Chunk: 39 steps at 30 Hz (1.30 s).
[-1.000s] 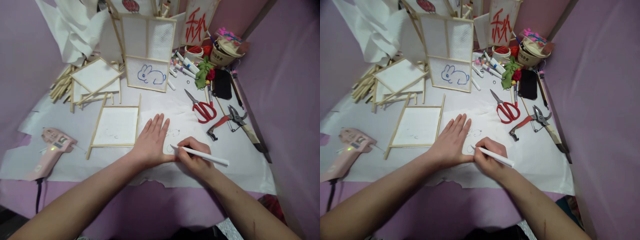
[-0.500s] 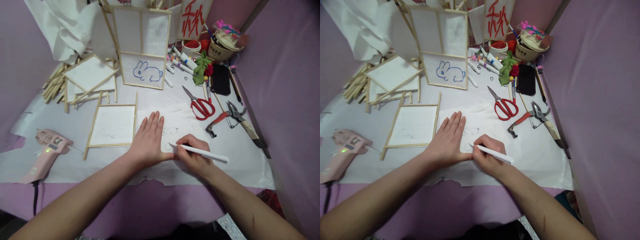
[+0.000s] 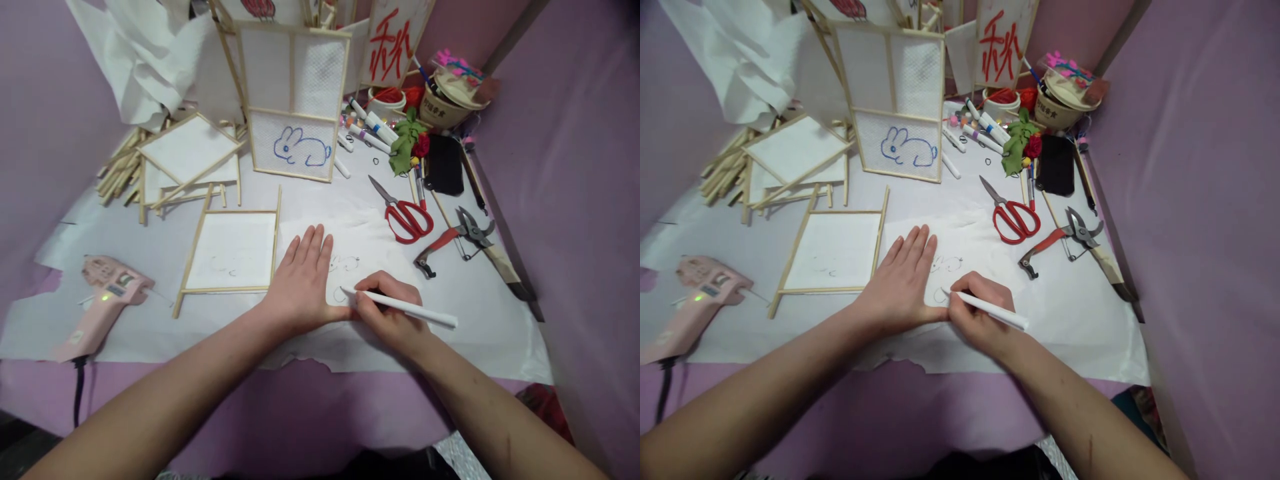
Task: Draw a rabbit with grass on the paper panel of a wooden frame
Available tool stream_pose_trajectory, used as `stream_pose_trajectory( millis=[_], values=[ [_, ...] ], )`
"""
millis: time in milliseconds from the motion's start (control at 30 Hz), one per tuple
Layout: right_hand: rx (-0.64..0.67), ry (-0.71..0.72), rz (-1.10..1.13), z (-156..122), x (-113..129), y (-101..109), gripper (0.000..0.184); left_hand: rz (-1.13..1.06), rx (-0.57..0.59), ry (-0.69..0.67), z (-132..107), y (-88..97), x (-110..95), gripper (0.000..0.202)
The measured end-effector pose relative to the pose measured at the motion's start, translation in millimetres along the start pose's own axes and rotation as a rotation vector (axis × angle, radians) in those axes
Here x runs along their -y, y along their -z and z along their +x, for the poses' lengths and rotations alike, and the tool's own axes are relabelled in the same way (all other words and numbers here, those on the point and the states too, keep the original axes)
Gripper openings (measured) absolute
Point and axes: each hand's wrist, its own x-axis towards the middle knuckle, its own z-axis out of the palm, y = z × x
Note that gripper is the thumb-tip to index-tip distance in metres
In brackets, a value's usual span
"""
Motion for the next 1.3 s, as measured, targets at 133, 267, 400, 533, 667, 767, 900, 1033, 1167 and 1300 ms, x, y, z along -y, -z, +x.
stream_pose_trajectory(
  millis=[133,267,400,533,667,767,900,1033,1167,1300],
  values=[
    [-0.002,0.02,0.0,-1.1,-1.7,-1.3,0.011,-0.011,-0.004,0.002,-0.4,-0.2,-0.1,0.121],
    [-0.013,0.027,-0.009,-2.3,-3.6,-3.4,0.01,-0.021,-0.021,-0.007,-0.8,-1.4,0.9,0.12],
    [-0.012,0.024,-0.017,-2.6,-3.6,-3.9,0.011,-0.027,-0.039,-0.015,-0.9,-2.4,1.8,0.119],
    [-0.022,0.023,-0.023,-2.1,-3.3,-3.4,0.011,-0.026,-0.036,-0.019,-0.5,-2.1,2.0,0.12],
    [-0.032,0.032,-0.026,-1.0,-3.6,-3.4,0.01,-0.015,-0.003,0.0,0.3,-0.5,0.9,0.122],
    [-0.039,0.03,-0.028,-1.1,-3.6,-3.3,0.011,-0.017,0.008,0.003,0.7,0.8,0.0,0.123],
    [-0.044,0.013,-0.032,-2.7,-3.4,-2.3,0.011,-0.018,0.021,0.009,0.8,1.7,-0.5,0.124],
    [-0.052,-0.019,-0.043,-3.4,-2.6,-1.7,0.011,-0.022,0.019,0.008,0.9,1.4,-0.1,0.125],
    [-0.064,-0.028,-0.041,-3.0,-2.1,-2.4,0.011,-0.032,0.006,0.002,0.4,0.8,0.7,0.124],
    [-0.061,-0.025,-0.033,-2.9,-3.3,-2.7,0.011,-0.024,0.003,-0.006,-0.2,0.4,0.9,0.123]
  ],
)
